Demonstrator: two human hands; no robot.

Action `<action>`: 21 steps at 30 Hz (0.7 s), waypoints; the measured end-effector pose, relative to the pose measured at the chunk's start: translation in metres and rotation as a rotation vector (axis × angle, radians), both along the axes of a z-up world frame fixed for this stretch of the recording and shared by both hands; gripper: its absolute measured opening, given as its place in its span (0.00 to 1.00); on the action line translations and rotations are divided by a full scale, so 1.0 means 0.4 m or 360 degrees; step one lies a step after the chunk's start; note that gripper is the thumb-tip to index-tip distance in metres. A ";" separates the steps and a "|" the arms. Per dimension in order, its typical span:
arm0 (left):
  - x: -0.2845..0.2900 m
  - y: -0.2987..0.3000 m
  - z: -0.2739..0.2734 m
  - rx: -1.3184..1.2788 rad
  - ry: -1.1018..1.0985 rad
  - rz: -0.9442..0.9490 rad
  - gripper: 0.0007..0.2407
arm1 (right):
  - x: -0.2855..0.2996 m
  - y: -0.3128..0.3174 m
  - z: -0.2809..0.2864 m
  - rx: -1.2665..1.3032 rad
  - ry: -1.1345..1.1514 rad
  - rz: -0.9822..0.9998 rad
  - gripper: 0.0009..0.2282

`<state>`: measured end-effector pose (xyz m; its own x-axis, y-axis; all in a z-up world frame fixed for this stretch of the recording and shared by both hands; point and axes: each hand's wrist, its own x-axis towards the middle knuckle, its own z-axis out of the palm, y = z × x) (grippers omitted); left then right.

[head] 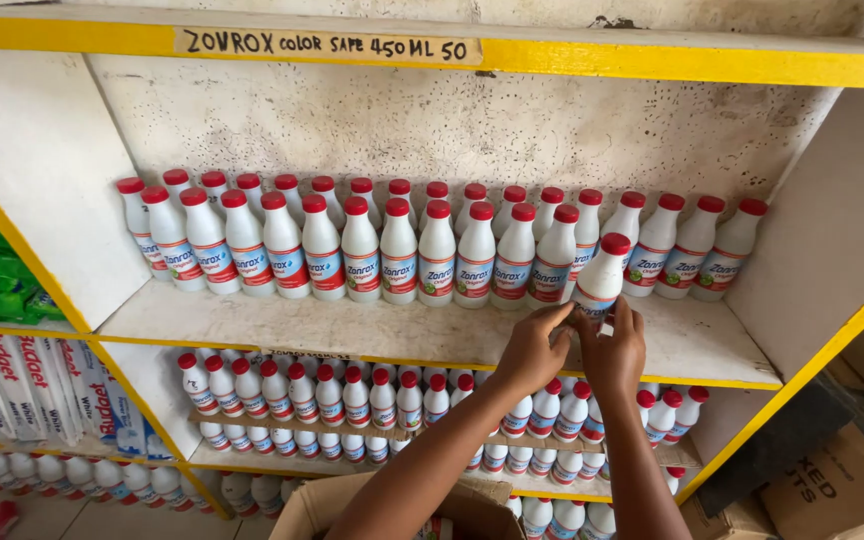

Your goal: Stocking shelves with bottles of liquid bleach from a box.

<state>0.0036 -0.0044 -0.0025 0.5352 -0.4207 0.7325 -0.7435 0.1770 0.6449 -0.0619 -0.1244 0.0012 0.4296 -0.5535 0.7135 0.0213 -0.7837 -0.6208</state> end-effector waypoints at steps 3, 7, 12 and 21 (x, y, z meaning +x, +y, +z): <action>0.030 -0.026 -0.013 0.0044 -0.0052 0.0037 0.18 | 0.043 -0.038 -0.020 0.0004 -0.0057 0.0054 0.22; 0.043 -0.047 -0.020 0.0060 -0.0027 0.0121 0.19 | 0.086 -0.076 -0.037 -0.0058 -0.0147 0.0092 0.24; 0.060 -0.072 -0.046 0.0076 -0.0089 0.0082 0.23 | 0.104 -0.101 -0.038 -0.0029 -0.0129 0.0088 0.26; 0.054 -0.075 -0.023 0.0179 -0.0005 -0.0002 0.28 | 0.149 -0.132 -0.041 -0.0042 -0.0044 0.0065 0.28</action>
